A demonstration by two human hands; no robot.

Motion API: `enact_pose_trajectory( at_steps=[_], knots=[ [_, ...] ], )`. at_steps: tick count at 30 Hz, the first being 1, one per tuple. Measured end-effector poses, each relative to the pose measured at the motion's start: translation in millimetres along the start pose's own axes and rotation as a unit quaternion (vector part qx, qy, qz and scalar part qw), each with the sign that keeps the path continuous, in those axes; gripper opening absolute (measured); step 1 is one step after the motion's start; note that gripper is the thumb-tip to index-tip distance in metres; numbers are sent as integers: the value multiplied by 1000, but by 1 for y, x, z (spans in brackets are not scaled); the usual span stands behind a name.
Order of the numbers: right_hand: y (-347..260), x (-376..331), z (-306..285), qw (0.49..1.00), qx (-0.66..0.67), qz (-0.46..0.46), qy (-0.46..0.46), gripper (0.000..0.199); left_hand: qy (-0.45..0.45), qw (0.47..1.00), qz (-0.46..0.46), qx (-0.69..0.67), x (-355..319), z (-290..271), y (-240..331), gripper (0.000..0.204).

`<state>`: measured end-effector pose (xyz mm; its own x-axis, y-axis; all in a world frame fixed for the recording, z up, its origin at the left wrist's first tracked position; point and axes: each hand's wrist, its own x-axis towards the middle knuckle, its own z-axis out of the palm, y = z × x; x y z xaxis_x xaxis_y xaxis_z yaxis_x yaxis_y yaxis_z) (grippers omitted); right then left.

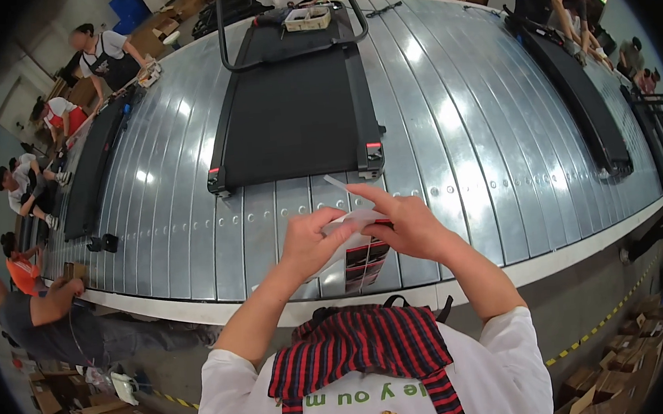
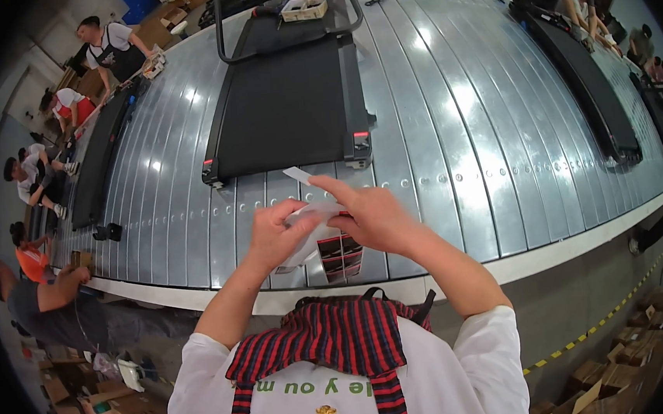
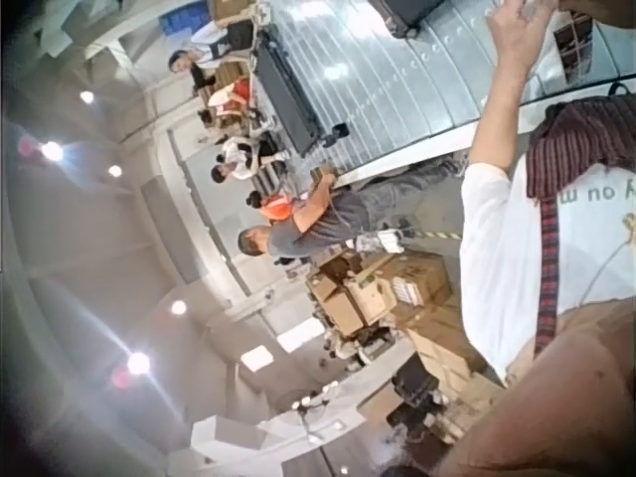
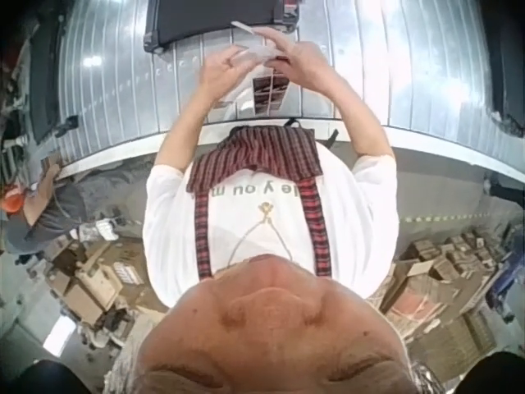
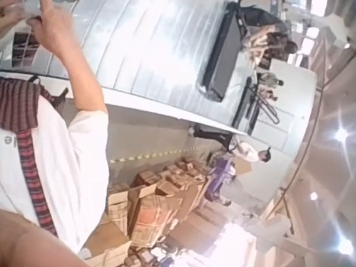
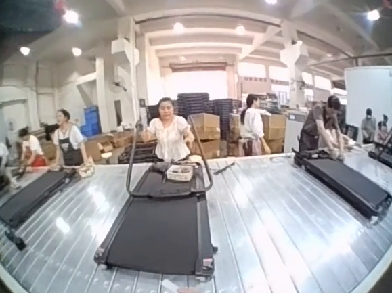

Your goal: Apply warning and QR code labels to treadmills on an assembly line.

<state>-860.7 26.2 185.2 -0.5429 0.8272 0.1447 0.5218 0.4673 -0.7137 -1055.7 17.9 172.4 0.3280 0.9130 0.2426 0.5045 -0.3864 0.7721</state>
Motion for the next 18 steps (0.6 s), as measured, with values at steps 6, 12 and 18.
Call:
enact_pose_trajectory(
  at_steps=[6, 12, 18],
  knots=[
    [15, 3, -12, 986, 116, -18, 120, 50, -94, 940, -256, -206, 3, -4, -7, 42],
    [31, 22, 18, 981, 40, -126, 141, 46, -49, 969, -230, -81, -19, 12, -37, 30],
    [36, 21, 21, 997, 68, -11, -34, 59, -54, 991, -118, 39, -37, -1, -57, 21]
  ],
)
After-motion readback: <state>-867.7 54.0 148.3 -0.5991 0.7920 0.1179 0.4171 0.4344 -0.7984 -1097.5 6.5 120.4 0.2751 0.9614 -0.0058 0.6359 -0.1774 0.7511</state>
